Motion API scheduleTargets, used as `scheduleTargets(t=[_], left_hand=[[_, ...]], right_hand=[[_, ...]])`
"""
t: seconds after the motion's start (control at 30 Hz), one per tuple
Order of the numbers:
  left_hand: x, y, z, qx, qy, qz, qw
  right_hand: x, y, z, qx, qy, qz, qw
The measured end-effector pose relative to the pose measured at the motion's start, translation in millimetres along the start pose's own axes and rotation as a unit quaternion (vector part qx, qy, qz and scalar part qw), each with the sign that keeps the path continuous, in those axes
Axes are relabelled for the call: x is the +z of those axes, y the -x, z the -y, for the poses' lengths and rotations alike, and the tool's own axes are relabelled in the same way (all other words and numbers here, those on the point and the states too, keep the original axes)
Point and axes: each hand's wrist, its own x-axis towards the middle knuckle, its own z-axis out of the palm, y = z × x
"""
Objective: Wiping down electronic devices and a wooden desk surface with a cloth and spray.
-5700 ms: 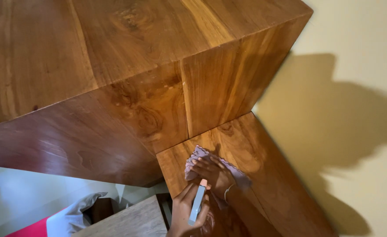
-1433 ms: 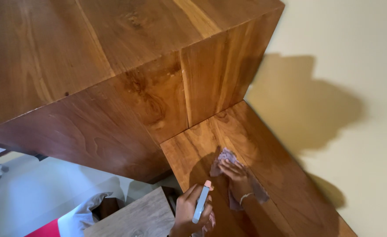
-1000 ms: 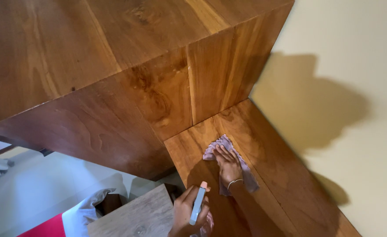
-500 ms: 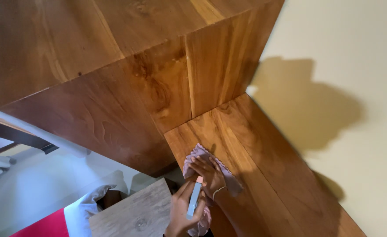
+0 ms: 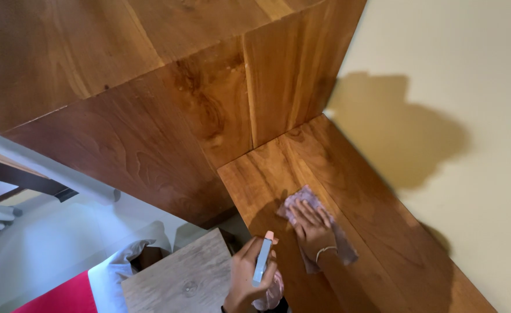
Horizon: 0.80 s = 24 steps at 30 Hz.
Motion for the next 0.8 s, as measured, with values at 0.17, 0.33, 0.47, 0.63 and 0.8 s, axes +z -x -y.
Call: scheduleTargets(t=[0.17,0.33,0.47,0.63,0.8], left_hand=[[-1.1,3.8,9.6,-0.047,-0.008,0.002,0.999],[-2.7,2.2,16.5,-0.046,-0.005,-0.022,0.999],[-1.3,1.2,24.0,-0.060,-0.019,-0.021,0.998],[-0.4,-0.9,22.3,-0.062,-0.021,-0.024,0.998],[1.2,-2.6,16.1,-0.050,-0.035,-0.017,0.998]], right_hand=[[37.1,-13.1,-2.7,0.105,0.043,0.052,0.992],[91.9,-16.7,-11.7,0.112,0.143,0.091,0.979],[79.0,-41.4,1.9,0.120,0.052,0.276,0.952],[45.5,-40.7,47.5,0.018,0.046,0.128,0.991],[1.7,-41.3,73.5,-0.087,0.001,0.048,0.995]])
